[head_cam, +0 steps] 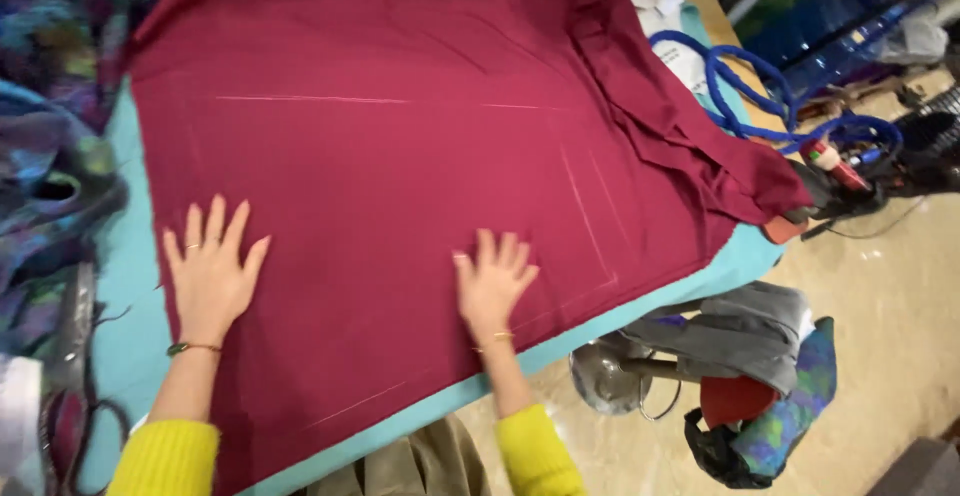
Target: Marking fabric with tailor's chalk and a ruler, then cutting the fabric with scissors.
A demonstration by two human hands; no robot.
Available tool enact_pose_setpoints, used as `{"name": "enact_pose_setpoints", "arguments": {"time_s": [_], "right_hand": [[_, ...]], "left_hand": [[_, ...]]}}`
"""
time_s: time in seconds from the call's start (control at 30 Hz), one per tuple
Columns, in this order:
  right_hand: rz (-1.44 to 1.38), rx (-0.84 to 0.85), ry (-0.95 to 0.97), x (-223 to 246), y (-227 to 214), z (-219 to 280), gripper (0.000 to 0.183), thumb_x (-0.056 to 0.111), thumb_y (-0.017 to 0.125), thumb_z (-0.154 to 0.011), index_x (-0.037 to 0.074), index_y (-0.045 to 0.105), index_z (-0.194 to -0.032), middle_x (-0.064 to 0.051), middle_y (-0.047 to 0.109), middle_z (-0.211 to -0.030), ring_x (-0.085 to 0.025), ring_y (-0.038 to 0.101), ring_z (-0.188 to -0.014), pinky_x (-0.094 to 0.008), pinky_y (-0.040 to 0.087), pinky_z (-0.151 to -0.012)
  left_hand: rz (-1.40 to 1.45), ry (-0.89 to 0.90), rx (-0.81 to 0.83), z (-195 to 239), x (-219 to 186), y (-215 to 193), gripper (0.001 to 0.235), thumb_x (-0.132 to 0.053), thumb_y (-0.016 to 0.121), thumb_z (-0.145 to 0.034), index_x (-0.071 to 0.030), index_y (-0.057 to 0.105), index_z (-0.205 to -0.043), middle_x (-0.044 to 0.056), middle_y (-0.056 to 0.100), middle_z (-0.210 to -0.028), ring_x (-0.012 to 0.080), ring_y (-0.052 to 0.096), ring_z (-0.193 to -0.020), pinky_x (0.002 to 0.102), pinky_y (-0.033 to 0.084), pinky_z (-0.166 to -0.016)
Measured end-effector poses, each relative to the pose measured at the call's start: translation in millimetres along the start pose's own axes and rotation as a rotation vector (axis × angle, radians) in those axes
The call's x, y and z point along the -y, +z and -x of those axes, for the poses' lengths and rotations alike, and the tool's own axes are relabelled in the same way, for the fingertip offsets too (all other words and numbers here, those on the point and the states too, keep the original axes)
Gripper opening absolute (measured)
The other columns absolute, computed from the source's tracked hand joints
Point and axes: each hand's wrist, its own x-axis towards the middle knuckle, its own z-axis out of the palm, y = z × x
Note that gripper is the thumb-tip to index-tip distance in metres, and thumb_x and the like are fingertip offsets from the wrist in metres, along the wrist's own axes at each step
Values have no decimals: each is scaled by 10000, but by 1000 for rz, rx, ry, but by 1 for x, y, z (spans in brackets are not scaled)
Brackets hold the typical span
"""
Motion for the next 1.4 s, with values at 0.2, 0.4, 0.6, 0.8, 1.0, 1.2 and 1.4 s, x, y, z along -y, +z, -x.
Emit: {"name": "enact_pose_setpoints", "arguments": {"time_s": [0.2,0.4,0.6,0.8,1.0,1.2,1.4], "right_hand": [[248,-163,262,-204,8,-13,542,636,492,-978,245,643,-1323,-150,625,-1283,-371,604,-1115,-572,432,-823],[356,5,456,-320,12,-25,562,604,460,-1028,179,670,-1330,-184,662,-1250,-401,581,-1101,-570,410,-841],[121,-96,576,-377,37,-76,467,495,625,-985,113,661,-1252,-216,631,-1159,-445,562,-1087,-655,404,-840],[-36,-55,525,-382,37,-84,261,398,712,-986,155,723,-890,-161,629,-1033,-409,575,-1059,-644,418,-870],[-93,-190,477,-379,31,-76,211,279,695,-1017,70,670,-1007,-182,635,-1020,-421,582,-1005,-627,436,-791],[-82,-158,532,-408,46,-78,271,317,729,-993,59,653,-1022,-174,633,-1033,-405,572,-1032,-594,449,-841],[-58,-160,460,-432,65,-76,242,252,673,-1040,53,687,-904,-149,683,-929,-382,626,-906,-563,478,-749]], "left_hand": [[94,-44,86,0,-1,-4,635,-506,457,-1069,-163,565,-1592,160,508,-1669,438,421,-1529,662,262,-1207],[94,-34,54,0,-3,-5,626,-473,491,-1076,-134,591,-1593,177,544,-1660,452,452,-1527,664,276,-1220],[149,-55,99,0,-2,-4,646,-494,438,-1082,-143,534,-1616,176,487,-1686,454,394,-1551,672,224,-1235],[181,-110,105,7,-16,-2,664,-460,421,-1086,-40,519,-1590,272,413,-1703,485,333,-1565,777,139,-1171],[81,-5,181,60,-139,-19,709,-496,472,-949,-144,456,-1565,209,366,-1697,395,309,-1576,779,207,-1162],[73,303,182,109,-211,-44,803,-676,454,-873,-330,328,-1585,4,288,-1701,225,284,-1557,655,292,-1177],[76,352,160,110,-212,-52,783,-658,397,-913,-303,293,-1603,16,267,-1707,238,270,-1558,622,291,-1185]]}}
